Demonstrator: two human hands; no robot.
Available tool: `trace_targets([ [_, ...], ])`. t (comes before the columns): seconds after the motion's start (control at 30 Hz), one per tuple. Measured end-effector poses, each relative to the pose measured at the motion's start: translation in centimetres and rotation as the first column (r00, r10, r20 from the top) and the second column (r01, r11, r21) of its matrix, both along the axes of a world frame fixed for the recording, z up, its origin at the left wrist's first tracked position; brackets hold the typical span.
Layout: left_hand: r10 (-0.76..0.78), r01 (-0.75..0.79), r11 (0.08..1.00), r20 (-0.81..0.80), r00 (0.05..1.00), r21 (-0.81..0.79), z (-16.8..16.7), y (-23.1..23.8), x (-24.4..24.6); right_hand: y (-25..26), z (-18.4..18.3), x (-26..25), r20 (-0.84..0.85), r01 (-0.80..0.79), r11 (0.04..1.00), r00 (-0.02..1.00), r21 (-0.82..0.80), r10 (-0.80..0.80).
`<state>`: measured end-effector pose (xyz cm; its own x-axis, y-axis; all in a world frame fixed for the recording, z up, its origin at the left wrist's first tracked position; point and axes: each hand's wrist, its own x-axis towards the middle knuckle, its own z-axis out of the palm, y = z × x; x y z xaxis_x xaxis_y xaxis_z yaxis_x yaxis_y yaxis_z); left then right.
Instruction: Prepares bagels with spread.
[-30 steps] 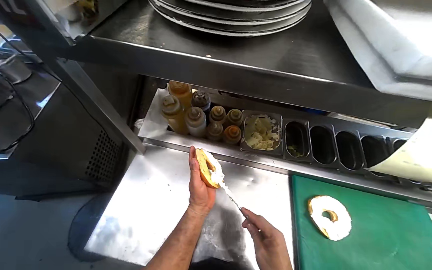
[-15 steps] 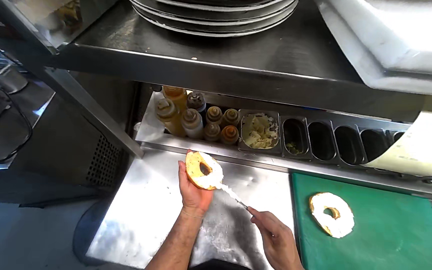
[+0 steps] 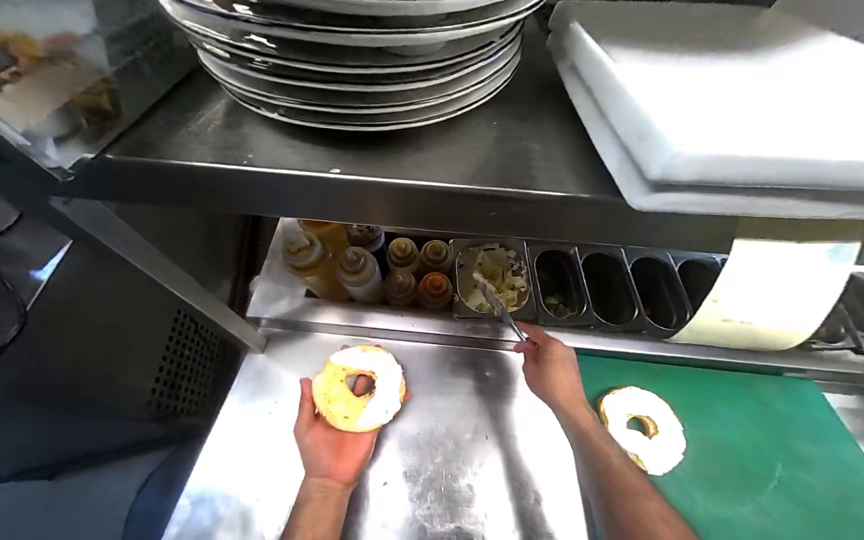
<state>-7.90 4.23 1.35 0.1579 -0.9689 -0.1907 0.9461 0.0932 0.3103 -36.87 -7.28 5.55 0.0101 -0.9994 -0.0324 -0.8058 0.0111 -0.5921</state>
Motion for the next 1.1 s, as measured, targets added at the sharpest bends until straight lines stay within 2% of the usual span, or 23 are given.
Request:
trace_targets([
  [0.1, 0.056, -0.056, 0.998, -0.021, 0.998, 0.015, 0.1, 0.6, 0.3, -3.2, 2.4, 2.2, -0.350, 0.009, 0.991, 0.936, 0.131, 0.038],
  [0.17, 0.051, -0.050, 0.998, -0.014, 0.999, 0.049, 0.3, 0.6, 0.7, -4.6, 4.2, 3.3, -0.458, -0.037, 0.969, 0.877, 0.243, 0.148],
  [0.2, 0.051, -0.051, 0.996, -0.002, 0.999, 0.070, 0.3, 0.5, 0.8, -5.1, 4.7, 3.5, -0.451, -0.076, 0.956, 0.870, 0.283, 0.202],
  [0.27, 0.053, -0.055, 0.995, 0.021, 0.998, 0.081, 0.3, 0.4, 0.7, -5.3, 4.7, 3.0, -0.279, -0.149, 0.940, 0.930, 0.306, 0.238],
  [0.33, 0.101, -0.101, 0.992, -0.001, 0.995, 0.077, 0.7, 0.2, 0.1, -4.0, 3.3, 1.8, 0.061, -0.124, 0.953, 0.992, 0.277, 0.112],
  [0.37, 0.122, -0.120, 0.991, -0.023, 0.992, 0.050, 1.0, 0.0, -0.1, -2.9, 2.5, 1.1, 0.295, -0.099, 0.951, 0.955, 0.293, 0.009],
  [0.43, 0.118, -0.120, 0.992, -0.047, 0.992, -0.027, 1.4, -0.2, -0.6, 0.2, 1.2, -0.1, 0.705, -0.105, 0.938, 0.688, 0.331, -0.172],
  [0.47, 0.100, -0.102, 0.994, -0.040, 0.994, -0.043, 1.4, -0.4, -0.8, 1.8, 0.4, -0.6, 0.799, -0.139, 0.941, 0.575, 0.308, -0.177],
  [0.5, 0.082, -0.083, 0.996, -0.028, 0.996, -0.025, 1.3, -0.5, -1.0, 3.4, -0.4, -1.0, 0.835, -0.177, 0.950, 0.536, 0.256, -0.125],
  [0.53, 0.063, -0.063, 0.998, -0.016, 0.998, 0.003, 1.1, -0.6, -1.2, 4.9, -1.3, -1.1, 0.837, -0.211, 0.960, 0.546, 0.183, -0.039],
  [0.67, -0.003, 0.005, 0.996, -0.022, 1.000, 0.089, 1.2, -1.4, -2.3, 9.2, -3.9, 0.1, 0.630, -0.323, 0.927, 0.684, -0.189, 0.367],
  [0.77, -0.004, 0.005, 0.995, -0.001, 1.000, 0.103, 2.1, -1.6, -3.2, 9.8, -4.7, 1.1, 0.409, -0.378, 0.849, 0.754, -0.370, 0.514],
  [0.9, 0.006, -0.004, 0.991, -0.012, 1.000, 0.133, 3.0, -1.9, -3.2, 9.5, -5.4, 1.0, 0.167, -0.422, 0.752, 0.807, -0.506, 0.566],
  [1.1, 0.130, -0.127, 0.987, -0.024, 0.991, 0.099, 3.4, -1.7, -1.7, 10.8, -5.6, -2.6, 0.001, -0.419, 0.737, 0.869, -0.531, 0.495],
])
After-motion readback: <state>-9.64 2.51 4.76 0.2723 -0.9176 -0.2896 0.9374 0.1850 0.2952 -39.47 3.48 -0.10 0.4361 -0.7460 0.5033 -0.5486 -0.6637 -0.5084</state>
